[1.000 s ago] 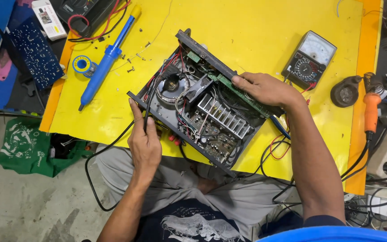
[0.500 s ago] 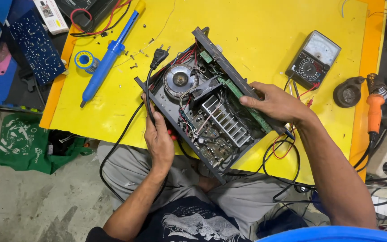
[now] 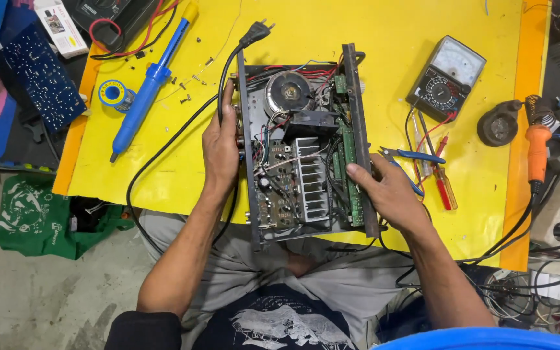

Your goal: Repairing an electronic device by repositioning an internal cooling fan and adjusting wires.

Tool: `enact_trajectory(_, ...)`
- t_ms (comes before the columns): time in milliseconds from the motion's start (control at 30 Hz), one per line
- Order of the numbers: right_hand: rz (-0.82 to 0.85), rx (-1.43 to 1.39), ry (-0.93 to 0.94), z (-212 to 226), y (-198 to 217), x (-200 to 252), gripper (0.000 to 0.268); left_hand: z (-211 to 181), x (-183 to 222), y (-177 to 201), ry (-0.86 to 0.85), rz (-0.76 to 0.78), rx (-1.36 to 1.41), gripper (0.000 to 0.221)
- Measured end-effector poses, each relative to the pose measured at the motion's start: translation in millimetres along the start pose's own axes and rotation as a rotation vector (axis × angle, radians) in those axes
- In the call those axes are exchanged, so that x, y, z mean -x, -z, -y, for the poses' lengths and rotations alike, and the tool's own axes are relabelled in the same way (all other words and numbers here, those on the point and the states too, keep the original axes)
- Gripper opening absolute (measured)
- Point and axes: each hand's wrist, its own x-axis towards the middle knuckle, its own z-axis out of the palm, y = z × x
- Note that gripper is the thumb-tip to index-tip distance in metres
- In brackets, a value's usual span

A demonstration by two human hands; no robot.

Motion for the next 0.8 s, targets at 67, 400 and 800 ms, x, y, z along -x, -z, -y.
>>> enact_trajectory(67, -0.067, -0.012, -0.025, 15, -14, 15, 0.037, -7, -12, -1, -0.025, 0.095, -0.01, 0.053)
enact_trajectory(400, -0.108, 0.324, 0.017, -15, -9, 22, 0.068, 8, -43, 31, 0.033, 0.119, -0.135, 0.034)
enact_trajectory(800, -0.328, 0.957, 1.053, 35, -16, -51, 0.043, 37, -49, 25, -0.073, 0.14, -0.208, 0.03)
